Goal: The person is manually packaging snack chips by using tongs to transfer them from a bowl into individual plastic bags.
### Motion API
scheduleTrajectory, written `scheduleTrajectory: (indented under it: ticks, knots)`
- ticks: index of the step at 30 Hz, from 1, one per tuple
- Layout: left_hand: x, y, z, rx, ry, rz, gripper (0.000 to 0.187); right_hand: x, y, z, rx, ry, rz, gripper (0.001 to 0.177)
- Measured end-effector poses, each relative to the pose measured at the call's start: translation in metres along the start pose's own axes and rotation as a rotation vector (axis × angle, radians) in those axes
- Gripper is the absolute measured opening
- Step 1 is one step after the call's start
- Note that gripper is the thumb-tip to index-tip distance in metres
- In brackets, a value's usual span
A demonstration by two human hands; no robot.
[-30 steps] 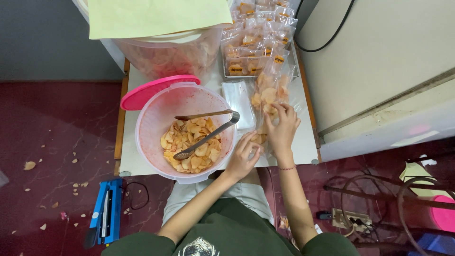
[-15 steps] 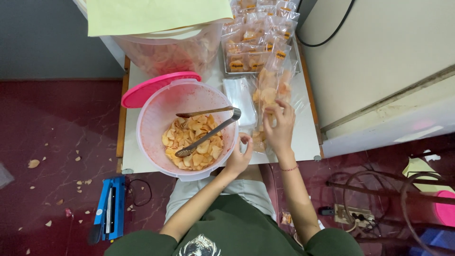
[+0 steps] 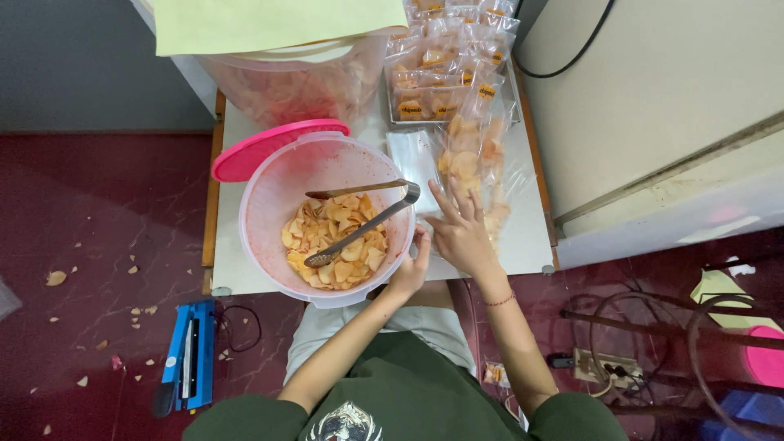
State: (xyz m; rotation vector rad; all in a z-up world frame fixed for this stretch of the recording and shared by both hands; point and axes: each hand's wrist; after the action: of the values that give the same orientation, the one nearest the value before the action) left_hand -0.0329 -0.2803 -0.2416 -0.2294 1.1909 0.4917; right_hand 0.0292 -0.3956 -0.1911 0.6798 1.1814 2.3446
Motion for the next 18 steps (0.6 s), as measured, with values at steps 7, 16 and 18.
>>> scheduleTrajectory:
  ticks: [7, 16, 18]
  knots:
    - [0.005, -0.001, -0.001, 0.0, 0.007, 0.017, 0.003, 0.01, -0.012, 0.012, 0.097, -0.052, -0.232, 0.038]
    - [0.014, -0.003, -0.003, -0.026, 0.005, 0.018, 0.002, -0.001, -0.028, 0.011, 0.045, 0.012, -0.23, 0.027]
    - [0.017, -0.004, -0.003, -0.027, 0.005, 0.008, 0.003, -0.002, -0.029, 0.012, 0.058, 0.017, -0.233, 0.033]
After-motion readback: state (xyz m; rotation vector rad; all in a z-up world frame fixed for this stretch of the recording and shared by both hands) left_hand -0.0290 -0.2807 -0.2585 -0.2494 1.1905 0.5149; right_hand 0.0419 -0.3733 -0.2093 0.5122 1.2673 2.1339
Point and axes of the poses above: each hand's wrist, its own z-axis towards the middle knuckle, its own y-axis out of the back of the hand, x = y × z, and after that the axes turned 10 degrees about z, right-handed
